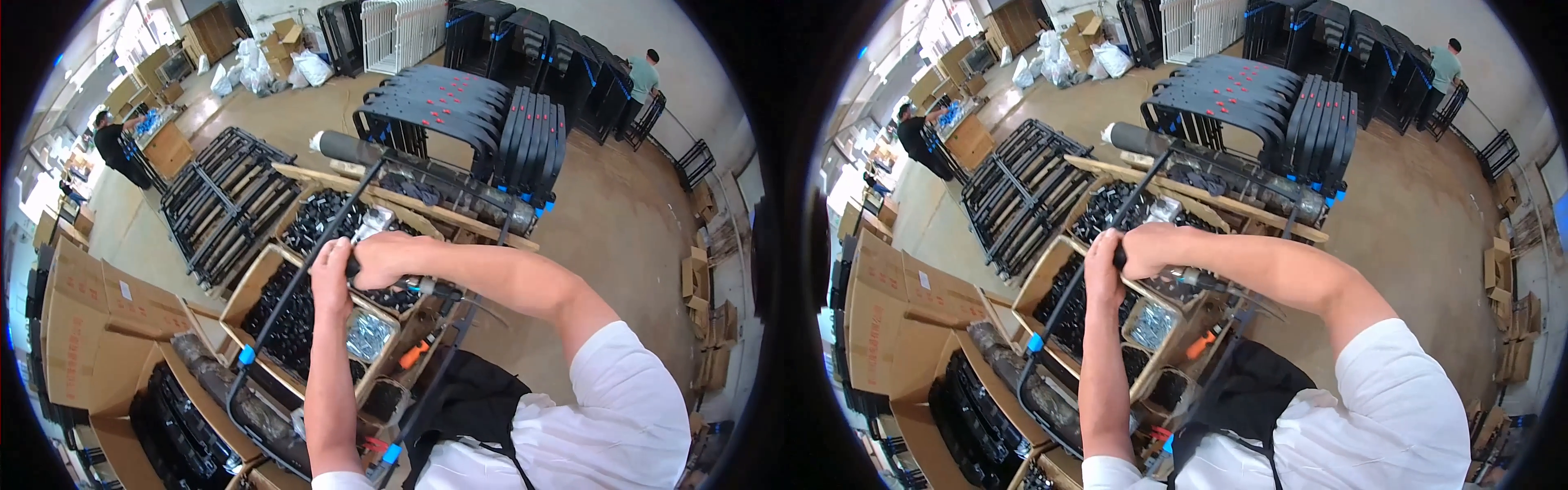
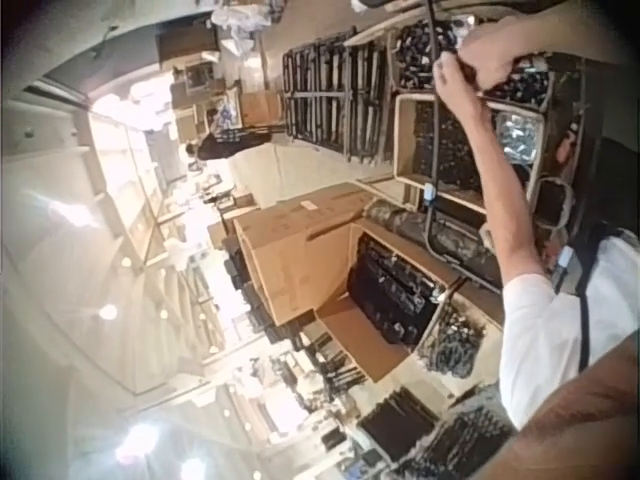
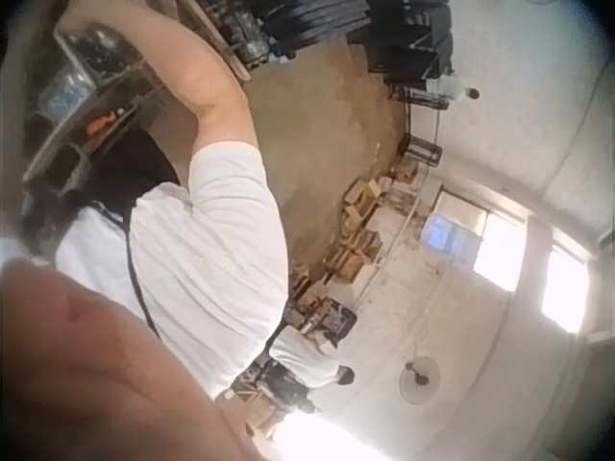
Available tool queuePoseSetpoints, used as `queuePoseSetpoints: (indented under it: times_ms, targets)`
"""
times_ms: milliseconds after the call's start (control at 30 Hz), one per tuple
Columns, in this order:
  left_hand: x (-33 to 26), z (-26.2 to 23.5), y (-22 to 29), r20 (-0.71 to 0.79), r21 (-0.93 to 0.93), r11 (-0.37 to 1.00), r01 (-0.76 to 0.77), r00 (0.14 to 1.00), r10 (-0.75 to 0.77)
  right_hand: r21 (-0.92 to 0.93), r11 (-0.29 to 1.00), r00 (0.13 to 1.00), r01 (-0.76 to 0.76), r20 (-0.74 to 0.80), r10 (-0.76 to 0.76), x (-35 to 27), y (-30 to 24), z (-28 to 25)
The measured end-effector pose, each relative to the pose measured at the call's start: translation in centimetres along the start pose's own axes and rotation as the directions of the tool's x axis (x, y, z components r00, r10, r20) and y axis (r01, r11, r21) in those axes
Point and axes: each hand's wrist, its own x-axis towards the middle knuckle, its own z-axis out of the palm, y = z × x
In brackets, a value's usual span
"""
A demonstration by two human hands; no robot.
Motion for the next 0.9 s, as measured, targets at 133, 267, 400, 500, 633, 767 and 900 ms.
queuePoseSetpoints:
  times_ms: [133, 267, 400, 500, 633, 767, 900]
  targets:
    - [-4.0, 3.7, -1.8, 0.1, 0.036, 0.998, 0.059, 0.993, -0.062, -0.045, 0.998, 0.999, -0.033, -0.005, 0.033, -6.3, 2.1, 1.0]
    - [-8.9, 6.6, -2.2, 0.126, 0.044, 0.997, 0.062, 0.99, -0.067, -0.074, 0.994, 0.996, -0.08, 0.031, 0.082, -11.3, 2.4, 2.1]
    - [-13.4, 8.7, -4.6, 0.14, 0.059, 0.993, 0.1, 0.984, -0.107, -0.101, 0.994, 0.994, -0.036, 0.099, 0.046, -15.4, 4.9, 4.3]
    - [-16.7, 10.7, -6.6, 0.069, 0.001, 0.995, 0.104, 0.992, -0.104, -0.142, 0.99, 0.992, 0.015, 0.126, 0.003, -17.0, 7.5, 6.7]
    - [-19.2, 12.7, -9.8, 0.01, -0.014, 0.994, 0.107, 0.994, -0.107, -0.174, 0.981, 0.988, 0.082, 0.14, -0.057, -19.0, 10.0, 8.5]
    - [-20.2, 13.8, -11.9, -0.047, 0.012, 0.999, 0.042, 0.998, -0.042, -0.135, 0.983, 0.99, 0.121, 0.083, -0.11, -19.7, 12.2, 10.3]
    - [-20.1, 14.4, -13.1, -0.101, 0.024, 0.999, 0.033, 0.994, -0.03, -0.139, 0.983, 0.989, 0.123, 0.094, -0.11, -19.1, 13.6, 10.9]
